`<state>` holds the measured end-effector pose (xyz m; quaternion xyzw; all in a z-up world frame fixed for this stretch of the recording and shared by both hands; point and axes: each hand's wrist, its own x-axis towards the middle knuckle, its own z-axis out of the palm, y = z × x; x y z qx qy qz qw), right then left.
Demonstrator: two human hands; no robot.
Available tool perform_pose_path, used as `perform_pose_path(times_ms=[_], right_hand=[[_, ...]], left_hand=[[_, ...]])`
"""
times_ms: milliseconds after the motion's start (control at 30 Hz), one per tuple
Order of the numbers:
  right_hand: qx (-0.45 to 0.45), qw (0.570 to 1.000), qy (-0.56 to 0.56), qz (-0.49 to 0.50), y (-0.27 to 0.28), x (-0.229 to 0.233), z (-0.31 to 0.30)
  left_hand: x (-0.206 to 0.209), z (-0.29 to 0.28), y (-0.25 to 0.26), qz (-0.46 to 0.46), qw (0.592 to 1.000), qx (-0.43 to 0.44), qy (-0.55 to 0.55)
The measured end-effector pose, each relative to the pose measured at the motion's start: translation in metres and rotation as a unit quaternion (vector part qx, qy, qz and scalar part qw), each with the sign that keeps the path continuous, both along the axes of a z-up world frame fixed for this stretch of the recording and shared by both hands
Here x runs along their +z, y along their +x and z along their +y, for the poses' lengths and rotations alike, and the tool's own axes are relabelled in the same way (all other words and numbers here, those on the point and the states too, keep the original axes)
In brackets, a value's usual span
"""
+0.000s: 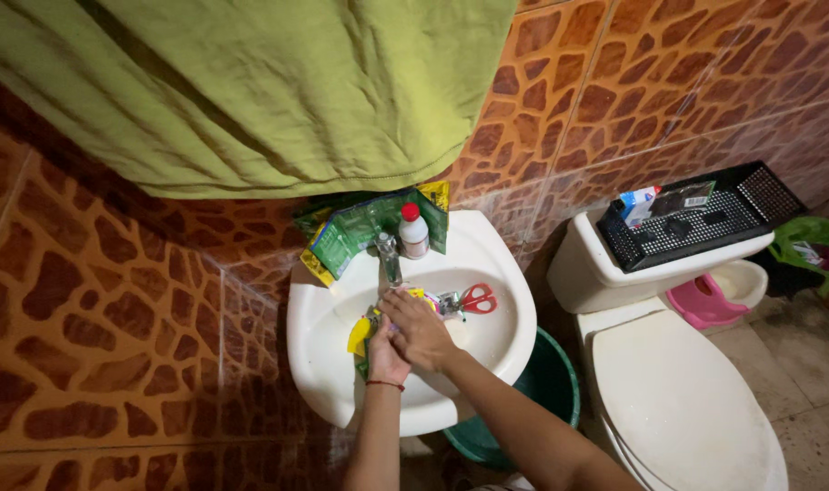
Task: The person repeatedly picks up small sachets and packets from a bathroom sink, rinses them under running water, and places them into a black plastic basket on the toilet tank. The person handles items one at a time throughout the clip.
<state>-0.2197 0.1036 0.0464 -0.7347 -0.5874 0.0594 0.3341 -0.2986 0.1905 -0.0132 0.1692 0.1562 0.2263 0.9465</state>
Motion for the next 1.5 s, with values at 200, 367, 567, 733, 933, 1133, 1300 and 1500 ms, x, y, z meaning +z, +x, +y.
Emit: perform_pose_path(times_ms=[200, 367, 567, 733, 933, 1133, 1300, 1500], right_hand=[[-0.045, 0.824, 0.023, 0.565, 0.015, -0.033, 0.017], [-0.039, 0.513, 0.109, 0.851, 0.016, -0.028, 0.01], [-0.073, 0.674, 0.115, 0.726, 0.015, -0.005, 0.002], [-0.033, 0.728, 0.132, 0.672, 0.018, -0.013, -0.019], [-0.217, 0.725, 0.157, 0.635, 0.04, -0.049, -0.013], [-0.257, 0.677, 0.162, 0.67, 0.053, -0.069, 0.006], [-0.244, 0.818, 0.162, 0.495, 0.047, -0.062, 0.031], [-0.221, 0.919, 0.101, 0.31, 0.044, -0.03, 0.033]], left_hand=[[-0.035, 0.015, 0.038, 0.036, 0.999, 0.033, -0.005], [-0.04, 0.01, 0.081, 0.479, 0.651, 0.328, 0.489], [-0.011, 0.026, 0.095, 0.648, 0.586, 0.181, 0.453], [-0.014, 0.035, 0.096, 0.67, 0.541, 0.178, 0.476], [-0.002, 0.035, 0.086, 0.635, 0.546, 0.228, 0.497], [0.039, 0.037, 0.053, 0.492, 0.515, 0.302, 0.634], [0.062, 0.04, 0.022, 0.45, 0.47, 0.289, 0.702], [0.051, 0.045, 0.018, 0.489, 0.508, 0.308, 0.639]])
